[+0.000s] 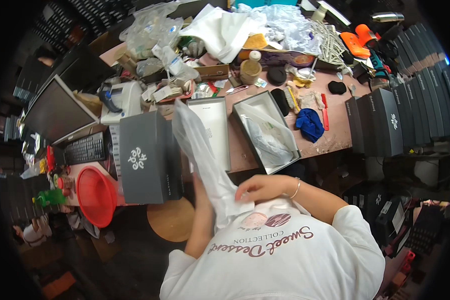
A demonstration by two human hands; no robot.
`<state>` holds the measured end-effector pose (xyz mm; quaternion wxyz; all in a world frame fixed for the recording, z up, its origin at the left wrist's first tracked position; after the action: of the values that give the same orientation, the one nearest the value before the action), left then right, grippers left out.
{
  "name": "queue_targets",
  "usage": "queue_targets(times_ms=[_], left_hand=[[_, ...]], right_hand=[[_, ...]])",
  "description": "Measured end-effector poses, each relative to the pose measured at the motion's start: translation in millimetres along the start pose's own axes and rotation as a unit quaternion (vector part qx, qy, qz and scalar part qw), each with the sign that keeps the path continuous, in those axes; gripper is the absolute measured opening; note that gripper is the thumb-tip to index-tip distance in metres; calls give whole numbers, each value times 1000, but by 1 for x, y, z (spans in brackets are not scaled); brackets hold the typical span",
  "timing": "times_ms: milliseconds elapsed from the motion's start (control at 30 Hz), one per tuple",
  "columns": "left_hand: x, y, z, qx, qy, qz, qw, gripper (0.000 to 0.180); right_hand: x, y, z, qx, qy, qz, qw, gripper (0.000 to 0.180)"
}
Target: Cleaning and packing shoes into boxes for storage or shipping.
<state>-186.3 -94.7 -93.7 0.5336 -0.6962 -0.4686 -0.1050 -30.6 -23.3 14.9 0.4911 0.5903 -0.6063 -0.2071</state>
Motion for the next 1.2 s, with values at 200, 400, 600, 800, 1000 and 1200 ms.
queue_targets(times_ms=[200,400,600,800,1000,1200], left_hand=[[115,-96,31,62,304,516,799,91],[230,7,65,146,327,318,878,69],[288,101,68,179,394,628,647,39],[246,123,155,8,376,847,375,39],[201,114,121,182,438,776,416,40],[165,60,114,278,323,701,573,31]], right_hand=[[-80,-49,-80,-274,-219,320,880,82],[-92,-71,-114,-397,-305,440,746,75],[-107,-132,-196,-483,-433,498,576,61],[-154,-109,-223,-180,-547,232,784,47],[-220,-57,-150,53,-563,-165,808,51],[-188,-54,-101,72,-539,-453,706,49]])
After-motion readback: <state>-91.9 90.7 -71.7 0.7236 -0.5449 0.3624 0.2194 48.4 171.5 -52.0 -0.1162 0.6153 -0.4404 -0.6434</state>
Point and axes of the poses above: each hand's wrist, its own z-axis towards the middle knuckle, its own x-axis out of the palm, y = z × x, the point moved 7 cm from there along z, towards the middle knuckle, and after that the axes turned 12 degrees about y, right-handed, at the moved point
